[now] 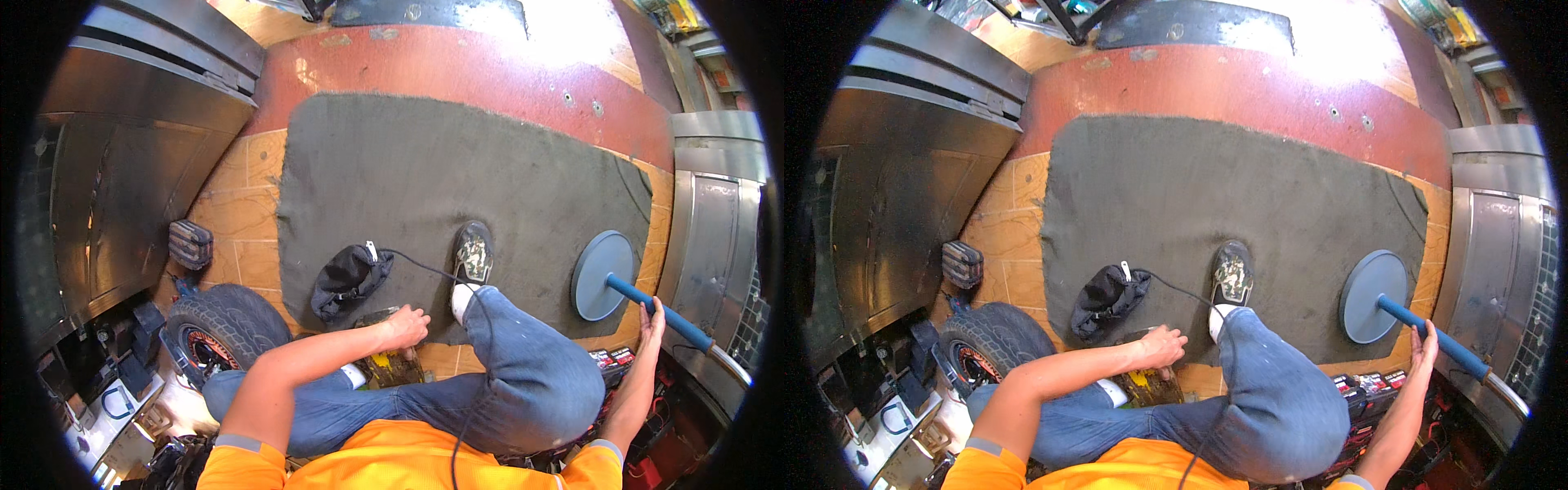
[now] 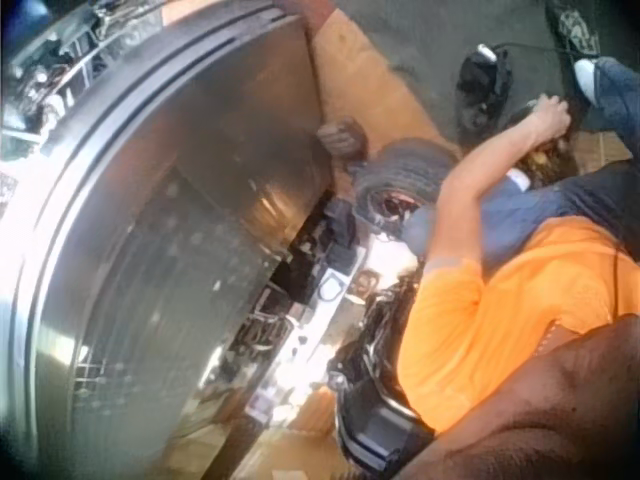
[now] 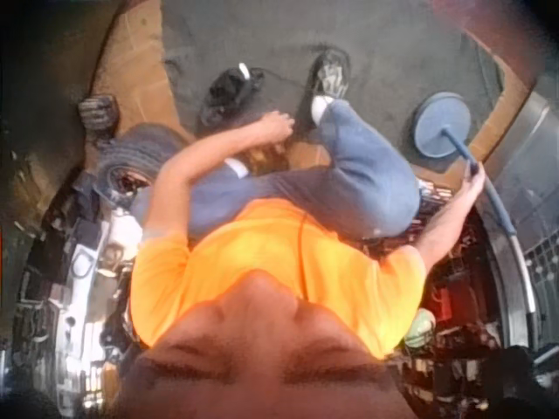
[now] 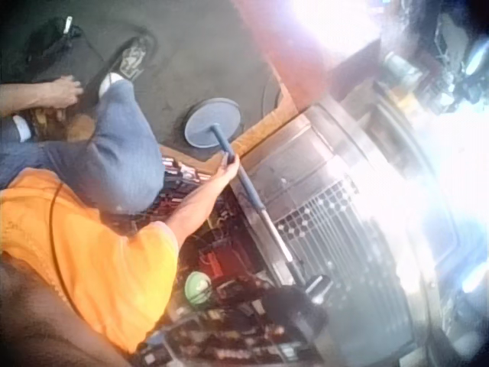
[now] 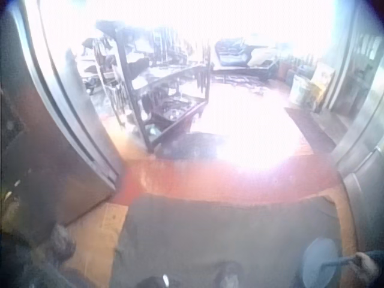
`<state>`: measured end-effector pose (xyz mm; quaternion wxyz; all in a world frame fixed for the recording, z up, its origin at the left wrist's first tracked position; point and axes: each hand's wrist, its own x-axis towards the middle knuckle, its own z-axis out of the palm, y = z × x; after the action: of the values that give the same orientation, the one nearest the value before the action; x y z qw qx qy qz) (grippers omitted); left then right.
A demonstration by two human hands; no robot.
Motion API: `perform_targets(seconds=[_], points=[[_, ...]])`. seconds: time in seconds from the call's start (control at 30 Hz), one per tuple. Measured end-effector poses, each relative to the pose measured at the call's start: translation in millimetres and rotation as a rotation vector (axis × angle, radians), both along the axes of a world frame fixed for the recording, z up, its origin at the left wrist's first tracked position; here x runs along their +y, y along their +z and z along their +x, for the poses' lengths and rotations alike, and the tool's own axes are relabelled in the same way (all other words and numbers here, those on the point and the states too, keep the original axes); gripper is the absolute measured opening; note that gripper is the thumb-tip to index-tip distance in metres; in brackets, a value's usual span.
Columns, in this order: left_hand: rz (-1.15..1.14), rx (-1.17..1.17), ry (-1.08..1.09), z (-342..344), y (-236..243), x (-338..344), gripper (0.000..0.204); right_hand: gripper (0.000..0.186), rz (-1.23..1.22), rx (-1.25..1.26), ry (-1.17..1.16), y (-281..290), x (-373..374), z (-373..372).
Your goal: The person removes the seat from a scooter, then disassembles the rear wheel motor. They separate the stator and rotor, strip and reattach wires to the rotor, and reassemble the motor components.
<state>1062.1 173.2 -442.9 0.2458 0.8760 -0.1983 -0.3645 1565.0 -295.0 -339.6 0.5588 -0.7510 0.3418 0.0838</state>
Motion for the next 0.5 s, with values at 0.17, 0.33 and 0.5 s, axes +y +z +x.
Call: perform_targets(seconds=[0.17, 0.33, 0.5], points=[[-0.017, -0.09, -0.088, -24.3, 4.0, -31.6, 0.033, 0.032, -0.019, 0.002, 0.0, -1.7, -9.4, 4.5], [0.108, -0.025, -0.152, -36.8, 7.3, -34.1, 0.032, 0.03, -0.007, -0.007, 0.026, -12.9, -13.6, 14.5], [0.122, -0.012, -0.144, -52.7, 16.2, -32.6, 0.048, 0.031, -0.031, -0.032, 0.037, -18.6, -14.6, 25.0]])
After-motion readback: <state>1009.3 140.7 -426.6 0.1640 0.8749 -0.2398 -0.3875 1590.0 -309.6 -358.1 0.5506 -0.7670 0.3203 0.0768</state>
